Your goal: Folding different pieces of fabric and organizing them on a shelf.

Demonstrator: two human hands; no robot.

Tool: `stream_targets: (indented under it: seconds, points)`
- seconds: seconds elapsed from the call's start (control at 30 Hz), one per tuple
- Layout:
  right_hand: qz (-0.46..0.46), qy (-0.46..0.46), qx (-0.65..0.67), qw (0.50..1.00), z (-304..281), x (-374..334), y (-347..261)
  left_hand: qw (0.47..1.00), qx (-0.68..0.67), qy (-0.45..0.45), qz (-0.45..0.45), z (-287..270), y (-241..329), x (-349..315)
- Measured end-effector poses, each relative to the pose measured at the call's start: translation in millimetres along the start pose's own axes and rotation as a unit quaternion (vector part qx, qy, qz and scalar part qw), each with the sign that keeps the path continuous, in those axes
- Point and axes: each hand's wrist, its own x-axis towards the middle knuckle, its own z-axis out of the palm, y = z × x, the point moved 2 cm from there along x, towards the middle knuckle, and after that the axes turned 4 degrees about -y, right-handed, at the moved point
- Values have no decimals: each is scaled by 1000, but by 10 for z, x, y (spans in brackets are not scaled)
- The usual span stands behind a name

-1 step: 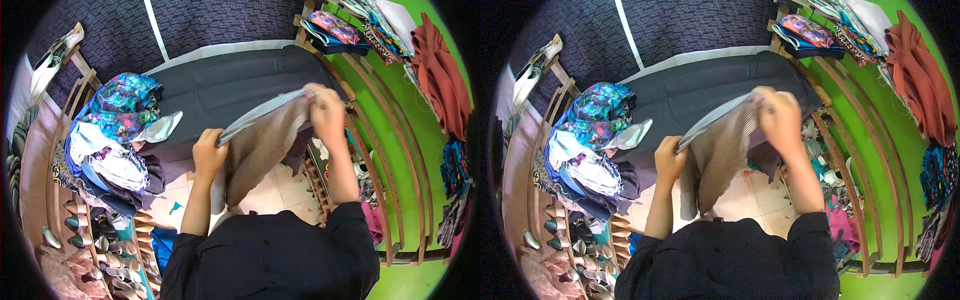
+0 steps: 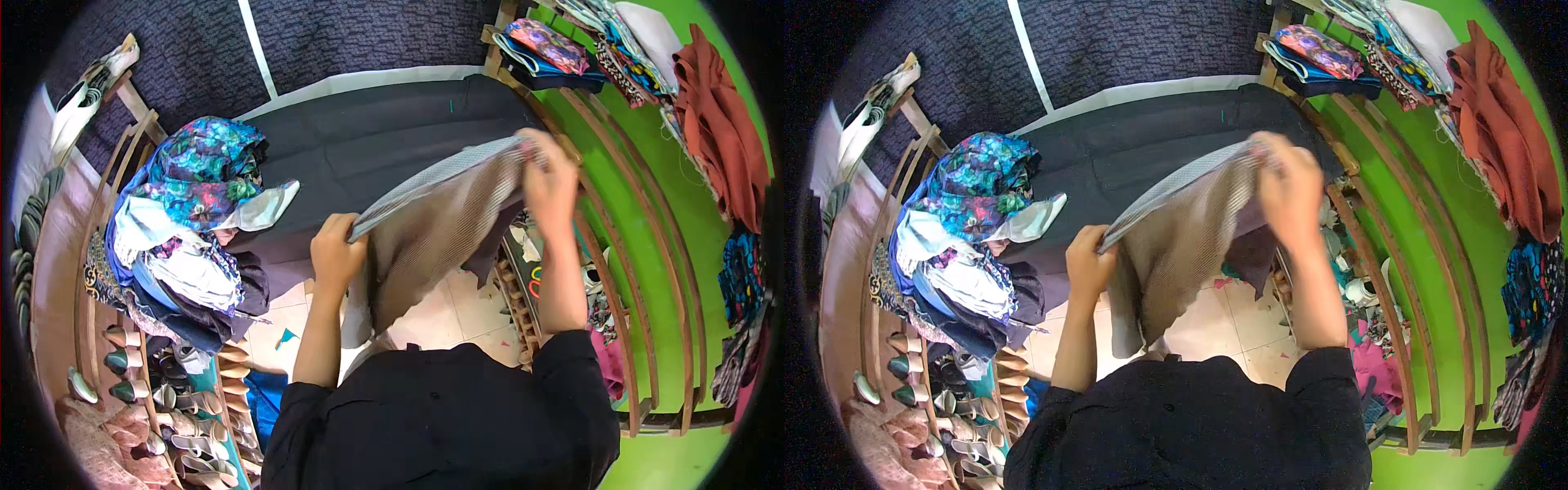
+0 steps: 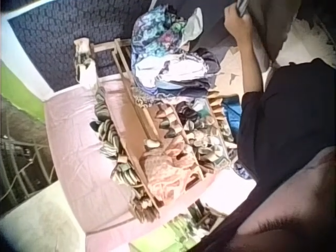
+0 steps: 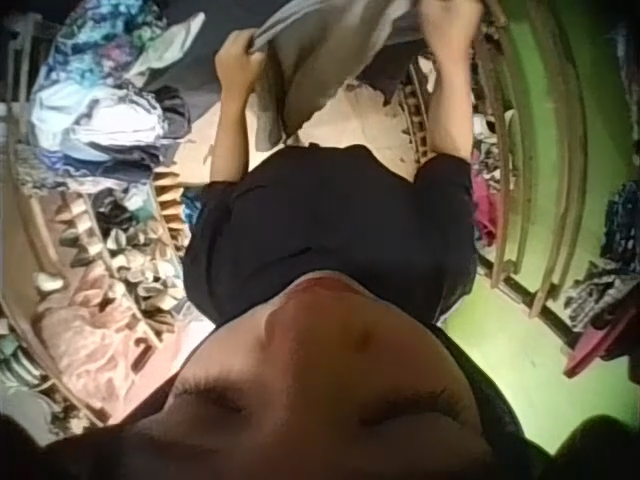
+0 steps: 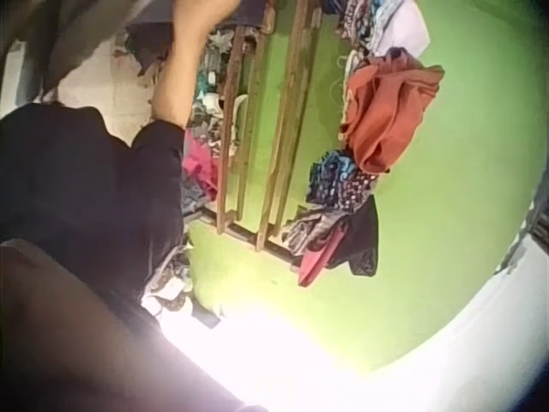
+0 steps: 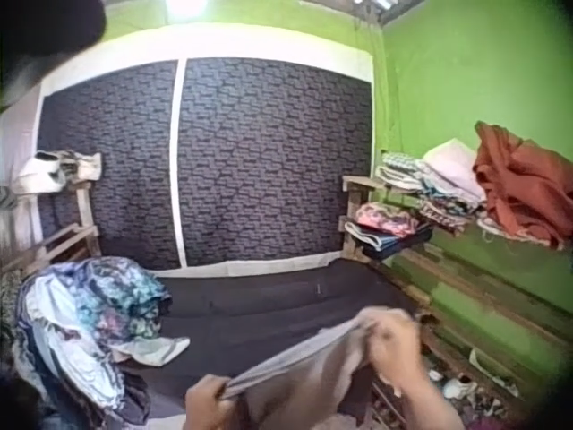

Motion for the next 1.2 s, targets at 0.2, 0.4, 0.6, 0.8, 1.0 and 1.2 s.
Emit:
stream_targets:
  seconds: [0.2, 0.4, 0.6, 0.8, 1.0, 1.2]
  points:
    - [67, 197, -21, 978, -597, 220, 458, 985, -35, -100, -135, -242, -499, -174]
    - [118, 242, 8, 963, -911, 275, 968, 912, -182, -362, -68, -158, -926, -258]
    - [263, 164, 298, 903, -866, 692, 1282, 849, -367, -332, -186, -382, -661, 479]
    - [303, 228, 468, 798, -665, 1417, 1561, 891, 122, -436, -41, -278, -902, 1320]
    - [101, 366, 432, 818, -581, 1988, 1615, 862, 136, -484, -68, -461, -1321, 1792]
    - [142, 444, 337, 818, -384, 2327, 1897, 847, -299, -430, -86, -418, -1484, 2503]
